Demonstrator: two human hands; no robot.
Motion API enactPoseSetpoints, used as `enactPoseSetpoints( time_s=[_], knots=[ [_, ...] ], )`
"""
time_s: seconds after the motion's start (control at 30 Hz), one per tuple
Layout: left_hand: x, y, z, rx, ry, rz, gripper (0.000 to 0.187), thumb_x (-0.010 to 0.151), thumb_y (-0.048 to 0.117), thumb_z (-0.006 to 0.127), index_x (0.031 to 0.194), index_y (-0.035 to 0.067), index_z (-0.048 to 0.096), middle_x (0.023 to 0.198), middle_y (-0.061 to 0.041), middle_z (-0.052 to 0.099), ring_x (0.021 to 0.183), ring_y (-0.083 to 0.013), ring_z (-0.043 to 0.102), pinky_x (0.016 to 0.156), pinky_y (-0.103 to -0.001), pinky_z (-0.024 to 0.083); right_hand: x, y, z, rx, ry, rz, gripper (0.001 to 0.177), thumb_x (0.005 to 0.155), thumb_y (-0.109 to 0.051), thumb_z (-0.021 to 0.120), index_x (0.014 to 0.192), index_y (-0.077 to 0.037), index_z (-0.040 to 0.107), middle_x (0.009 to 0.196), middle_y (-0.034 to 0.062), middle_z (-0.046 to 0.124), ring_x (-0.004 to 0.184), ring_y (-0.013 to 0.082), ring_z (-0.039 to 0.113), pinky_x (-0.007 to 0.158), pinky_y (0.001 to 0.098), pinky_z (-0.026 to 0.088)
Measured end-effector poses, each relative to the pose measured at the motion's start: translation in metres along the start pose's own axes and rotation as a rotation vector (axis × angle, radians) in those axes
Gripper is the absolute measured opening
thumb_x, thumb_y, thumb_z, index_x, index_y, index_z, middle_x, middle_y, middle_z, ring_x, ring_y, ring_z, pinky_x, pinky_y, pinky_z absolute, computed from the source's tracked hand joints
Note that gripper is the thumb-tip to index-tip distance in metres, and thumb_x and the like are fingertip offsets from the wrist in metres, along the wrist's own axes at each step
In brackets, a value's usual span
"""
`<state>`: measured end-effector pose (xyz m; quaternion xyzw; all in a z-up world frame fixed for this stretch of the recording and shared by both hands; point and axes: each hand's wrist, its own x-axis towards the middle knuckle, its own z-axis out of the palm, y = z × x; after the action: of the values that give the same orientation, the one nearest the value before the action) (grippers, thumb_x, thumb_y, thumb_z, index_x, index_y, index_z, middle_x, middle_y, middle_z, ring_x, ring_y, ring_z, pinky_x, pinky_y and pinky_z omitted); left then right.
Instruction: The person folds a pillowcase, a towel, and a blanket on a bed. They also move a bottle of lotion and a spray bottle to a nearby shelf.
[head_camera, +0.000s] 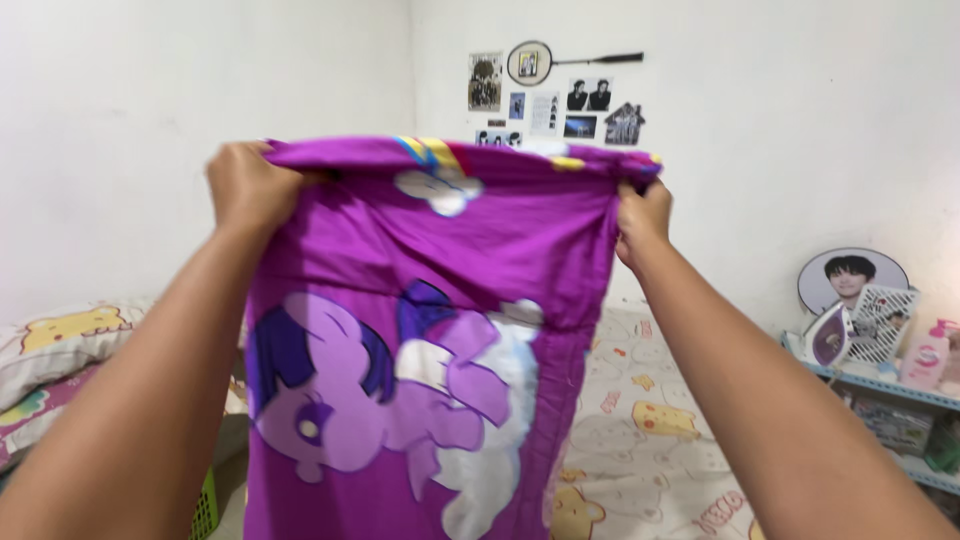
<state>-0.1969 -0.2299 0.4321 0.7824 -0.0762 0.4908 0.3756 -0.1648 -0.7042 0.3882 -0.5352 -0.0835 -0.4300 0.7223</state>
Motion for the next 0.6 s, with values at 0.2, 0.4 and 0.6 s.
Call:
enactPoseSetpoints(
  time_s=[0.2, 0.4, 0.6],
  knots=[
    [-0.007, -0.018, 0.003, 0.051, 0.000, -0.016, 0.048, 0.065, 0.036, 0.099, 0.089, 0.000, 0.080, 0.078, -0.019, 0.074, 0.069, -0.0278, 0.071, 0.068, -0.042, 0.056, -0.036, -0.034, 0.001, -0.401, 0.015, -0.067, 0.018, 0.102, -0.015, 0.061, 0.116, -0.004, 0.062, 0.112, 0.0098, 0.072, 0.091, 0.0174, 0.068, 0.073, 0.0343, 0.054],
    [-0.014, 0.010, 0.034, -0.041, -0.065, 0.031, 0.047, 0.066, 0.038, 0.098, 0.088, 0.000, 0.080, 0.077, -0.018, 0.074, 0.070, -0.0282, 0.072, 0.070, -0.043, 0.057, -0.031, -0.046, -0.027, -0.542, 0.269, -0.134, 0.023, 0.103, -0.020, 0.061, 0.117, -0.002, 0.063, 0.116, 0.0135, 0.073, 0.100, 0.0232, 0.071, 0.083, 0.0395, 0.055],
    [-0.015, 0.044, 0.070, -0.156, -0.131, 0.057, 0.046, 0.068, 0.037, 0.097, 0.090, 0.000, 0.079, 0.077, -0.017, 0.074, 0.068, -0.0260, 0.072, 0.068, -0.041, 0.057, -0.033, -0.082, -0.063, -0.672, 0.418, -0.224, 0.025, 0.101, -0.014, 0.063, 0.120, -0.010, 0.046, 0.116, 0.0170, 0.065, 0.105, 0.0301, 0.068, 0.090, 0.0434, 0.049]
  ],
)
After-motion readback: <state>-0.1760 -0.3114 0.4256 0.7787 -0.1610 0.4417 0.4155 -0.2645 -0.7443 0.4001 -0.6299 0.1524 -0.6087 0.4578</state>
